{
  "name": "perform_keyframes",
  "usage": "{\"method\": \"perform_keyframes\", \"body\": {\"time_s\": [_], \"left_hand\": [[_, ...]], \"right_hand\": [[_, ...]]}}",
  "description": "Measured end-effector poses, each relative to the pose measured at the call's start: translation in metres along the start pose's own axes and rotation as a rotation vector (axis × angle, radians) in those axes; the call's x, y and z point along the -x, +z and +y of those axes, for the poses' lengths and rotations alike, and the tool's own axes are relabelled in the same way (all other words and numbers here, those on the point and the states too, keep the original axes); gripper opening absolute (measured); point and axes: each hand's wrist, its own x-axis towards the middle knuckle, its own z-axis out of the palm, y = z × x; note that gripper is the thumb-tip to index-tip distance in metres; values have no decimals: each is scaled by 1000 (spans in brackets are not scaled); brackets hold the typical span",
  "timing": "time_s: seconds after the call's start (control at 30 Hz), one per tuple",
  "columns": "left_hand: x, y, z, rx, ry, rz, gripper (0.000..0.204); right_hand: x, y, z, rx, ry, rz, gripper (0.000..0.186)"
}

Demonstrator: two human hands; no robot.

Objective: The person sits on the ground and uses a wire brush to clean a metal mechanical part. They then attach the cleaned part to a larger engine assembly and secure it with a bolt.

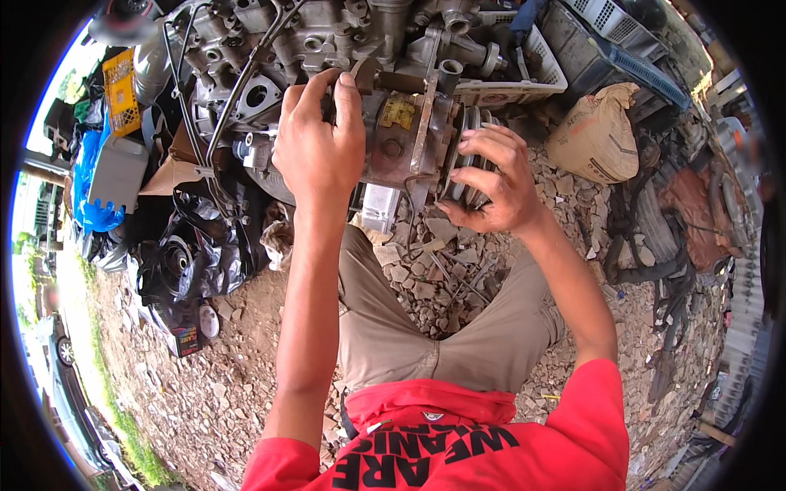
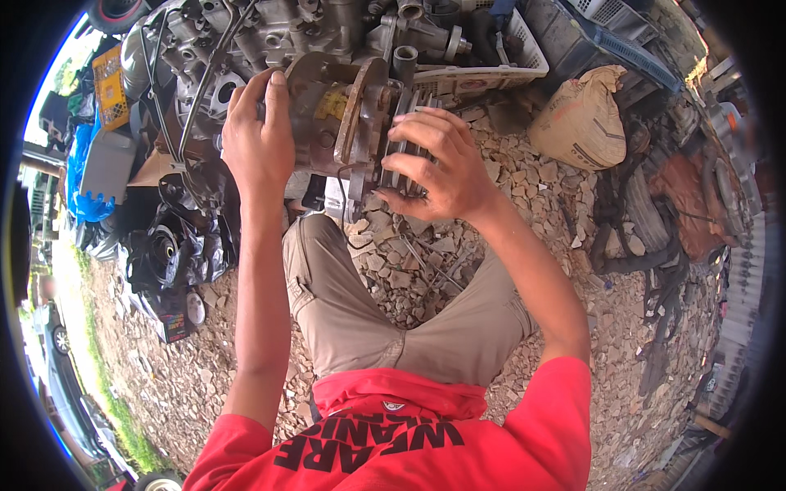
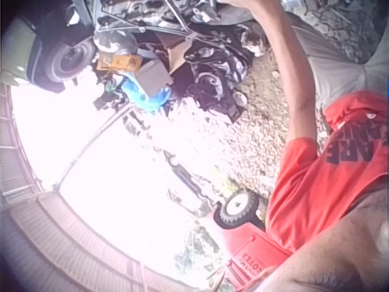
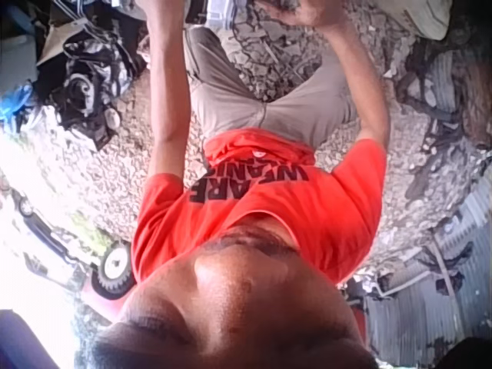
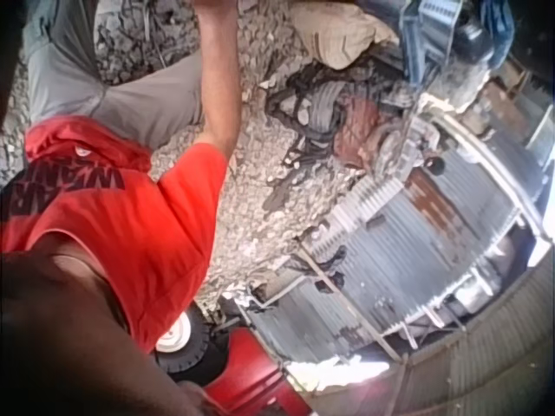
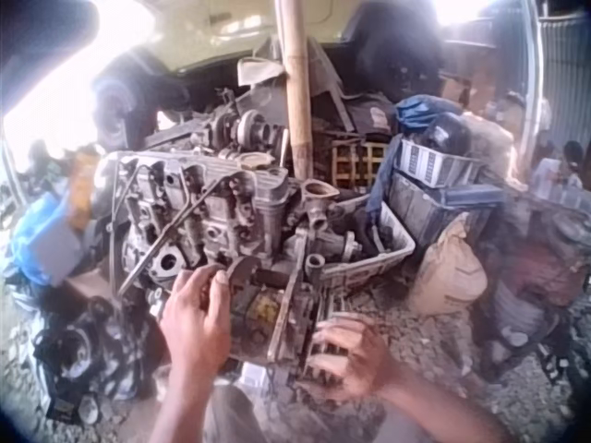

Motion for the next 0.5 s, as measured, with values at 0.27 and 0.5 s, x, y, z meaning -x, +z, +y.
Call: {"method": "perform_keyframes", "body": {"time_s": [0.27,0.5], "left_hand": [[0,-4,0,-7,0,6,38],[-1,-2,2,-15,9,1,36]], "right_hand": [[-12,-7,21,-425,165,67,44],[43,30,5,-845,1251,-22,86]]}}
